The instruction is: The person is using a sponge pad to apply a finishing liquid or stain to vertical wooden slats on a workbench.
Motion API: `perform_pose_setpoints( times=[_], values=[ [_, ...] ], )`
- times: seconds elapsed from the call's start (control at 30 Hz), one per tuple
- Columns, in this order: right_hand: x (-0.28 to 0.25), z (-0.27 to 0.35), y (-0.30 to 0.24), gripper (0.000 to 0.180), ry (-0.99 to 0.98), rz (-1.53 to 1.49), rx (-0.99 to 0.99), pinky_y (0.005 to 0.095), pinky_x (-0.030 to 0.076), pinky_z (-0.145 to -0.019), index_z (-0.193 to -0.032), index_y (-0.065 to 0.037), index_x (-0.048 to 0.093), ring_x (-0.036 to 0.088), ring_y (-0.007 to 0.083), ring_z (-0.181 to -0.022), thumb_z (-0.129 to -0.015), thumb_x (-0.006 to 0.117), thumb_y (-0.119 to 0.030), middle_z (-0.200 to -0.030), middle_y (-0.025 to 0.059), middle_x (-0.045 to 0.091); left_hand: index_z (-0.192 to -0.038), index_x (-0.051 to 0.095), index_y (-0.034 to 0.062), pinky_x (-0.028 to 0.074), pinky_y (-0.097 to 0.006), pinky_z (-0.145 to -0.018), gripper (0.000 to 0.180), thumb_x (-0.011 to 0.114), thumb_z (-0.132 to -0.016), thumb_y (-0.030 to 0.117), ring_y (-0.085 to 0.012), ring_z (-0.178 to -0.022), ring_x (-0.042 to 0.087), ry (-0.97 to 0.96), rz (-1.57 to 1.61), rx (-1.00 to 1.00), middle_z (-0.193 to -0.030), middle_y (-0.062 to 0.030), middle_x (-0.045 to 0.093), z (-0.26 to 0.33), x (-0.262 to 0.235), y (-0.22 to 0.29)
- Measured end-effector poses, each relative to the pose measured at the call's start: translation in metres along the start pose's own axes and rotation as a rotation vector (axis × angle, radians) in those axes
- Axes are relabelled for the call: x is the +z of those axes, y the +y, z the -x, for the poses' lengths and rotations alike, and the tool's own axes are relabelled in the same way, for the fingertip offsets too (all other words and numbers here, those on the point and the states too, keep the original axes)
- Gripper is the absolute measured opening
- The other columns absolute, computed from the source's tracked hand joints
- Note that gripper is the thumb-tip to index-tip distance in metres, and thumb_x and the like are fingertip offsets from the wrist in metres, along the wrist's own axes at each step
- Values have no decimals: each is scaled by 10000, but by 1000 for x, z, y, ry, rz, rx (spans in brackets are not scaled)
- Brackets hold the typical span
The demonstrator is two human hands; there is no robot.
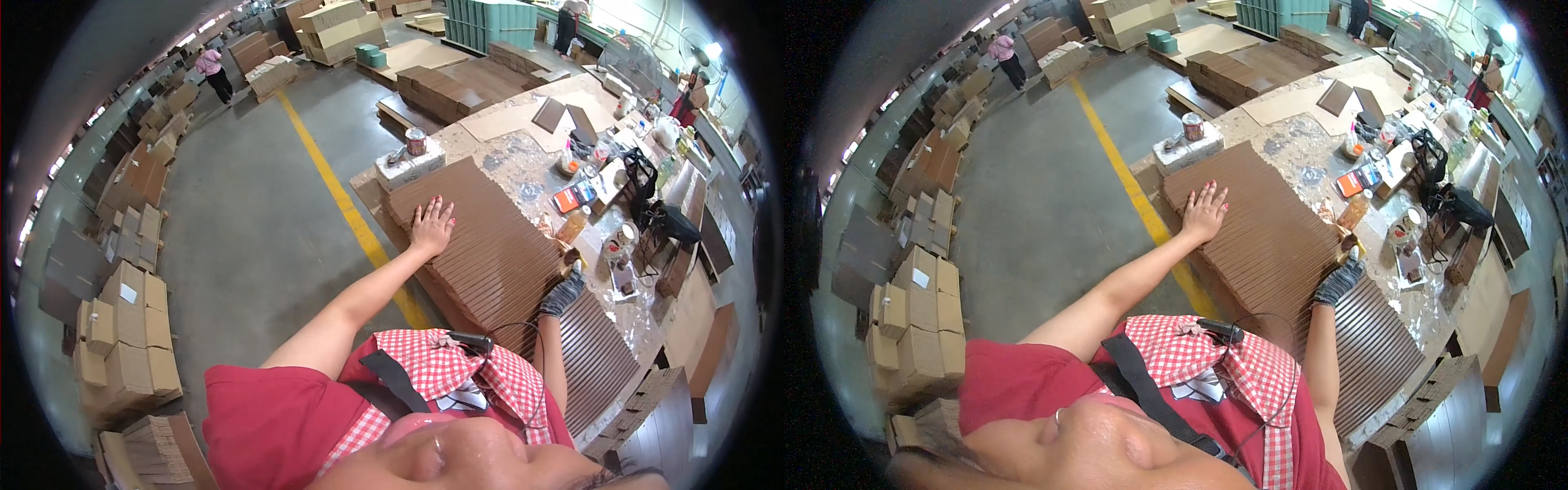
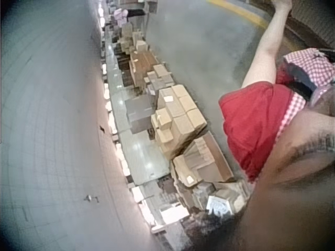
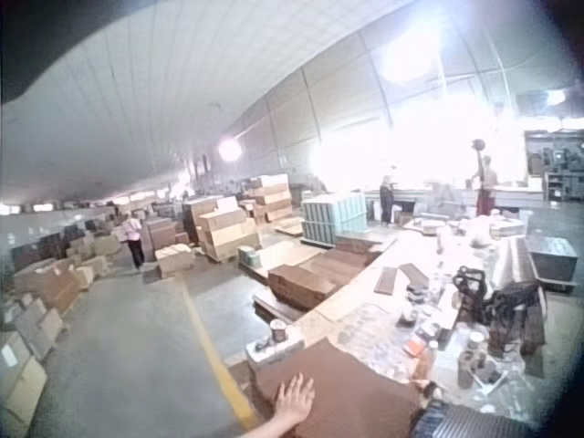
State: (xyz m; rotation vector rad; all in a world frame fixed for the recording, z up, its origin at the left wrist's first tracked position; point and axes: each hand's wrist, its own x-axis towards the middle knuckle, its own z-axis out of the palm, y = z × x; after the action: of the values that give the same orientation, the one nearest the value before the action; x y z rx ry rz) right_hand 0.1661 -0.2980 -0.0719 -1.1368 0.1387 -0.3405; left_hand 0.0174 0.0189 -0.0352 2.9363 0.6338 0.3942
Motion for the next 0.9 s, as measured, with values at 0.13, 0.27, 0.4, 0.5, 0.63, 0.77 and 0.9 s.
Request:
perform_pose_setpoints(
  times=[0.13,0.27,0.4,0.5,0.63,0.77,0.9],
  values=[
    [12,11,-24,214,-77,-226,113,276,484,-761,-1014,-39,579,555,122,-809,-961,580,-247,-900,32,594,-1482,316,179,138,-503,-1163,525,313,-1004,397,-262,-1442,212,46,3,-12,-1553,-135,240,2,-2,-4],
    [-6,-7,-11,219,-127,-8,-38,264,489,-708,-1008,-28,583,558,111,-799,-960,579,-242,-927,47,607,-1473,334,172,143,-506,-1161,522,316,-1003,401,-267,-1433,231,85,-4,22,-1541,-137,264,-1,4,8],
    [6,2,-26,239,-154,-24,-33,256,474,-764,-1013,-3,592,559,109,-841,-966,567,-237,-949,48,612,-1460,360,167,143,-507,-1160,521,328,-998,407,-267,-1430,239,75,59,31,-1538,-132,276,1,7,5],
    [18,13,-32,249,-126,-97,-25,260,474,-756,-1023,-3,593,557,119,-829,-958,580,-243,-954,43,610,-1461,361,170,143,-507,-1159,519,339,-996,398,-265,-1429,245,88,16,11,-1540,-131,274,3,4,-2],
    [8,-4,-10,239,-80,-93,8,266,483,-737,-1003,-12,597,546,114,-804,-957,588,-247,-893,31,599,-1475,332,185,128,-490,-1168,516,307,-1008,403,-262,-1439,221,64,20,3,-1553,-124,244,-1,2,-4],
    [13,3,-22,232,-91,-28,-30,264,486,-717,-994,-21,589,553,117,-785,-958,591,-250,-879,37,598,-1468,342,170,139,-497,-1165,520,320,-1005,404,-266,-1434,229,44,21,8,-1543,-134,261,-4,2,1],
    [8,0,-18,275,-73,-45,53,269,491,-702,-1031,-21,573,568,126,-790,-956,592,-285,-906,48,597,-1475,327,183,138,-496,-1167,523,311,-1006,416,-258,-1437,220,22,29,10,-1553,-120,240,-2,4,2]
  ],
)
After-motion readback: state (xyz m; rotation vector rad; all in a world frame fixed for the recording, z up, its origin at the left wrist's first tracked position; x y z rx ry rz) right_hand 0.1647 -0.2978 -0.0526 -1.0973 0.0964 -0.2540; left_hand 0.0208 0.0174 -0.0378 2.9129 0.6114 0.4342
